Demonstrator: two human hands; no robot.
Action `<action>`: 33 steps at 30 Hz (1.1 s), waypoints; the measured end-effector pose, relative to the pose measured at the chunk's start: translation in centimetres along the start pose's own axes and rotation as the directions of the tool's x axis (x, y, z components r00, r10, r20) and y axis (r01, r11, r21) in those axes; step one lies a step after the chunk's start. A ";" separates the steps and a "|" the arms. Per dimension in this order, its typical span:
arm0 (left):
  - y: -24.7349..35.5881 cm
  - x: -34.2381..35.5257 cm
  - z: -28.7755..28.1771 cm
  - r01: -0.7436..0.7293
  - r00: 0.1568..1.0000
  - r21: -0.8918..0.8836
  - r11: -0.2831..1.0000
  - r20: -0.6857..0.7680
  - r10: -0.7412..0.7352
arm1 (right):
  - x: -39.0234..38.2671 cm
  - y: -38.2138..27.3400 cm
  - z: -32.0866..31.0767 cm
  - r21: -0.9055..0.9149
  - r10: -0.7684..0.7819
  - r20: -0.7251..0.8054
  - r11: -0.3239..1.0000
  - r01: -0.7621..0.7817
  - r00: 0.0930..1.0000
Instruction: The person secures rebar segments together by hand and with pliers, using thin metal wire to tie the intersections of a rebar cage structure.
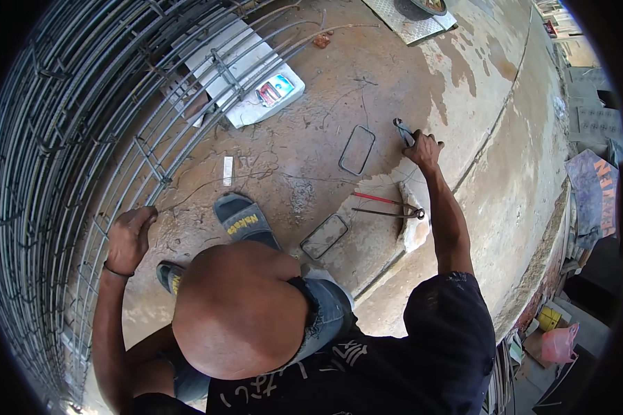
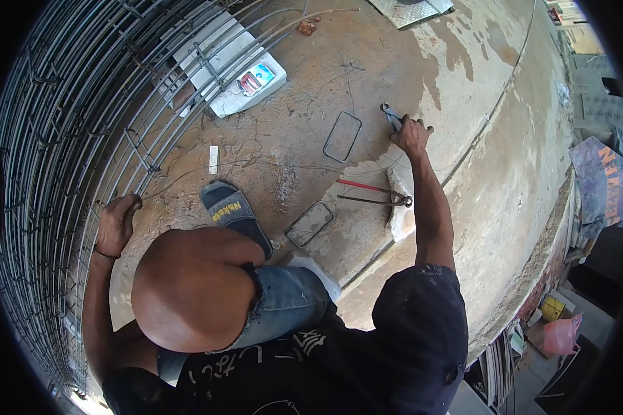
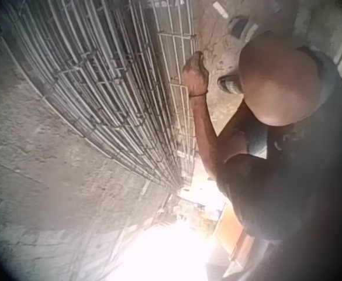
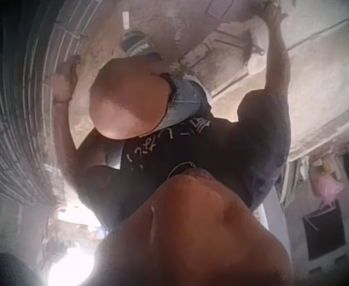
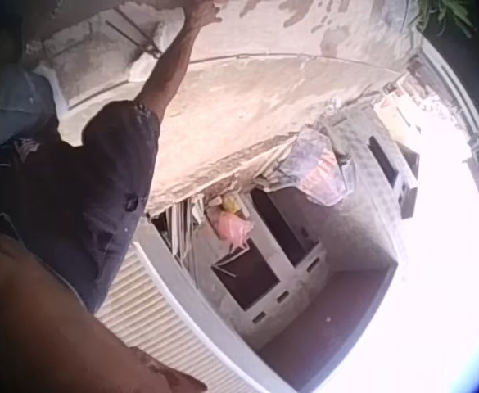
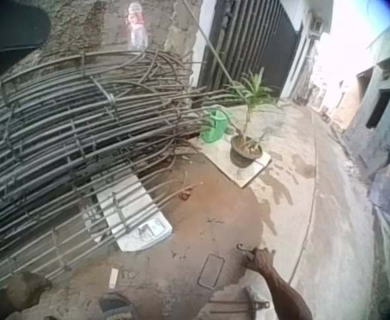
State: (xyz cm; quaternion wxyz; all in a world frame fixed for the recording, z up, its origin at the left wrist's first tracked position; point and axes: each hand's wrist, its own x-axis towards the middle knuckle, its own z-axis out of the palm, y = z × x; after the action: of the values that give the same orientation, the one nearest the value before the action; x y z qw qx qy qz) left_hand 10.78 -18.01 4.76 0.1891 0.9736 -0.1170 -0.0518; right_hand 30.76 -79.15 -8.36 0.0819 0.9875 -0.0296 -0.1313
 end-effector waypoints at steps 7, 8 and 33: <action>-5.5 -2.9 2.1 0.086 0.996 -0.160 0.983 0.024 -0.083 | -0.3 -4.3 -7.9 0.993 0.220 -0.072 -0.073 0.090 0.973; -5.1 -2.2 1.8 0.177 0.983 -0.192 0.965 0.082 -0.164 | -0.5 -3.7 -9.1 0.942 0.139 -0.197 -0.246 0.227 0.970; -11.4 -6.4 11.8 0.038 0.980 -0.422 0.906 0.194 0.049 | -4.5 -36.7 -21.8 0.562 -0.118 -0.648 0.593 0.577 0.753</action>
State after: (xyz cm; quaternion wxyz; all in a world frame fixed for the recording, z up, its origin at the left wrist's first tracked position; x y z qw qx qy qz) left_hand 5.24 -10.35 -10.10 0.3830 0.8989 -0.1239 -0.1728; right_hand 33.57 -39.28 7.32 -0.3457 0.9116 0.1485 0.1659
